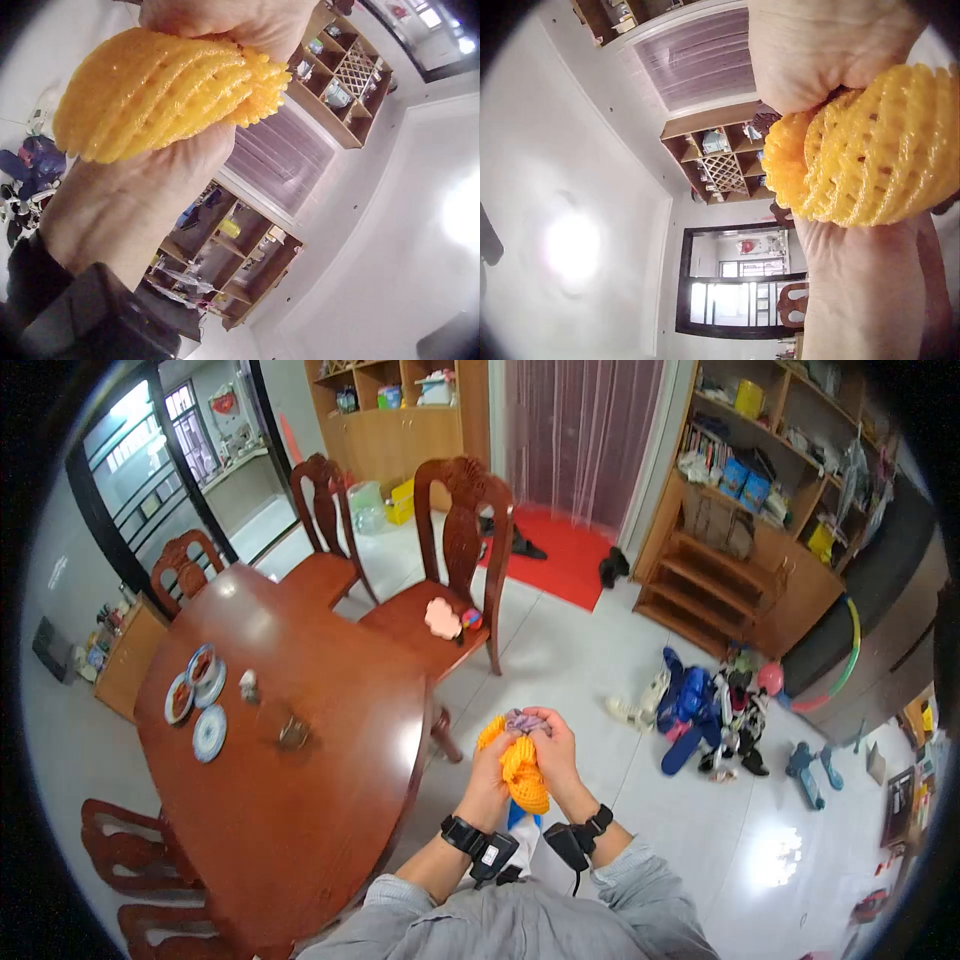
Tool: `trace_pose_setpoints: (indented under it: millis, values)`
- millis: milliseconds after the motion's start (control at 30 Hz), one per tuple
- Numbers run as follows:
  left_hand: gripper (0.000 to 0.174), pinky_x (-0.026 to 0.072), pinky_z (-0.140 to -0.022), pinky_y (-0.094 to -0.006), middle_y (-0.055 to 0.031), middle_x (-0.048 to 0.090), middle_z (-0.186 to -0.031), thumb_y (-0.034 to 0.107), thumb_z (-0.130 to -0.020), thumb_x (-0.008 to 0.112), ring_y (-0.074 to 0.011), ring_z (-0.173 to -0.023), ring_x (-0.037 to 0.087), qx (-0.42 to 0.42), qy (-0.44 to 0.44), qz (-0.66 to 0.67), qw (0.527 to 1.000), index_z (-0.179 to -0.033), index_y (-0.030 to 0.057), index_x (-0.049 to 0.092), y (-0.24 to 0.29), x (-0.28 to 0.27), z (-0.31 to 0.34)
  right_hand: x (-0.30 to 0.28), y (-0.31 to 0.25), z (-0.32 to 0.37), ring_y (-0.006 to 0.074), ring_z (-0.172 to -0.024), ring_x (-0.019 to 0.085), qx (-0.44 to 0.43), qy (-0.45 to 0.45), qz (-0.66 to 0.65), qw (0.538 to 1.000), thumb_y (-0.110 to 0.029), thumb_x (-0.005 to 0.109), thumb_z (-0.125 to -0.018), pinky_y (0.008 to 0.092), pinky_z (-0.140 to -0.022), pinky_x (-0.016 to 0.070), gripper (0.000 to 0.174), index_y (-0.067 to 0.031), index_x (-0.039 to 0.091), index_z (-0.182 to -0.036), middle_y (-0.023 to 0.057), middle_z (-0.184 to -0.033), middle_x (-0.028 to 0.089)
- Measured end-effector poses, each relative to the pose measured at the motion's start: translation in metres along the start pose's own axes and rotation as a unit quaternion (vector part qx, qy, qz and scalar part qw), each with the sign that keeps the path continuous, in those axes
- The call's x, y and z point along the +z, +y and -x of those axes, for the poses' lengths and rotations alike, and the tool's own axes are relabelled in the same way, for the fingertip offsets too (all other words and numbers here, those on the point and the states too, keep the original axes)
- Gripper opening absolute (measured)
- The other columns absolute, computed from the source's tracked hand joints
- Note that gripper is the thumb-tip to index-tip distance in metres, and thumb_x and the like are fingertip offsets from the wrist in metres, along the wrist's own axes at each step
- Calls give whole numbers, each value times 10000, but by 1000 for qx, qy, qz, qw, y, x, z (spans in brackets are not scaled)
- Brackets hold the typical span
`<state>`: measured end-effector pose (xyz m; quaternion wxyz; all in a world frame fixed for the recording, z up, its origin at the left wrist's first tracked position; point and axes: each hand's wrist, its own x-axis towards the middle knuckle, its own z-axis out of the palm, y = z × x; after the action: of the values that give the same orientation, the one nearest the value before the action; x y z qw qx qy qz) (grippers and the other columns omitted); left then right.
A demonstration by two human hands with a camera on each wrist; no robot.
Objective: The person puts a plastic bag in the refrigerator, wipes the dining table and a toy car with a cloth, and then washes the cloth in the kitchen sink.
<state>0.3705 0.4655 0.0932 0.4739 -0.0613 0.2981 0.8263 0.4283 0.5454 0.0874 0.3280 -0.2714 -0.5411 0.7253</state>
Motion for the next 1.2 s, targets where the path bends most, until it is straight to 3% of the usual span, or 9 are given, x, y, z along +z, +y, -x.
trace_pose_setpoints:
  millis: [100,133,400,667,833,867,967,1000,1200]
  values:
    - [216,500,-763,-300,-69,600,-987,132,-853,521,-175,-878,601,-4,-39,-64,997,-1050,44,535,-8,41,-67,-28,-18,-74,136,-828,575,-24,22,46,998,49,413,-772,250,-735,471,290,3,532,-1033,84,-931,600]
    - [197,518,-704,-297,-82,601,-915,70,-824,527,-182,-818,614,-2,-40,-29,999,-1011,11,548,-13,61,-90,-39,-25,-95,138,-825,576,-18,41,43,998,51,412,-771,251,-735,471,291,3,533,-1031,86,-931,601]
    - [185,512,-710,-297,-79,593,-912,43,-807,541,-177,-805,607,-112,-101,-71,986,-989,9,549,-54,181,-255,-140,-68,-248,144,-828,577,-34,150,-25,988,74,401,-758,248,-733,469,298,0,541,-1012,88,-930,599]
    - [211,503,-714,-278,-79,591,-927,23,-814,528,-171,-831,602,-98,-137,-31,985,-1024,16,542,-63,278,-447,-199,-94,-454,147,-843,571,-58,158,-35,985,80,395,-777,249,-756,464,268,6,533,-995,86,-939,589]
    - [268,484,-755,-265,-48,594,-982,107,-845,512,-139,-881,587,-2,-105,-68,992,-1102,35,535,-18,334,-568,-185,-113,-605,145,-885,555,-51,90,-60,993,69,422,-789,253,-789,450,251,5,525,-1009,84,-965,576]
    - [268,495,-724,-276,-50,603,-948,94,-829,521,-147,-831,597,37,-89,-61,993,-1089,30,545,-5,340,-584,-175,-114,-629,144,-882,555,-57,70,-42,995,68,423,-790,253,-789,449,252,5,524,-1012,82,-964,576]
    - [279,501,-701,-285,-56,606,-939,88,-822,523,-160,-805,602,68,-49,-9,996,-1093,22,542,24,329,-664,-146,-115,-703,143,-872,554,-36,17,-9,999,65,421,-790,255,-787,446,253,4,528,-1011,77,-958,576]
    - [148,507,-632,-302,-61,598,-818,39,-778,568,-173,-694,605,72,-21,40,996,-924,14,561,39,337,-682,-139,-108,-731,144,-873,555,-39,4,7,999,64,420,-792,255,-789,445,250,4,529,-1008,77,-958,576]
    - [148,505,-648,-300,-67,594,-866,34,-787,558,-174,-731,601,91,-18,72,993,-935,16,558,103,333,-797,-92,-77,-864,153,-883,552,-42,-27,45,998,59,403,-798,262,-806,438,259,10,528,-1019,82,-968,572]
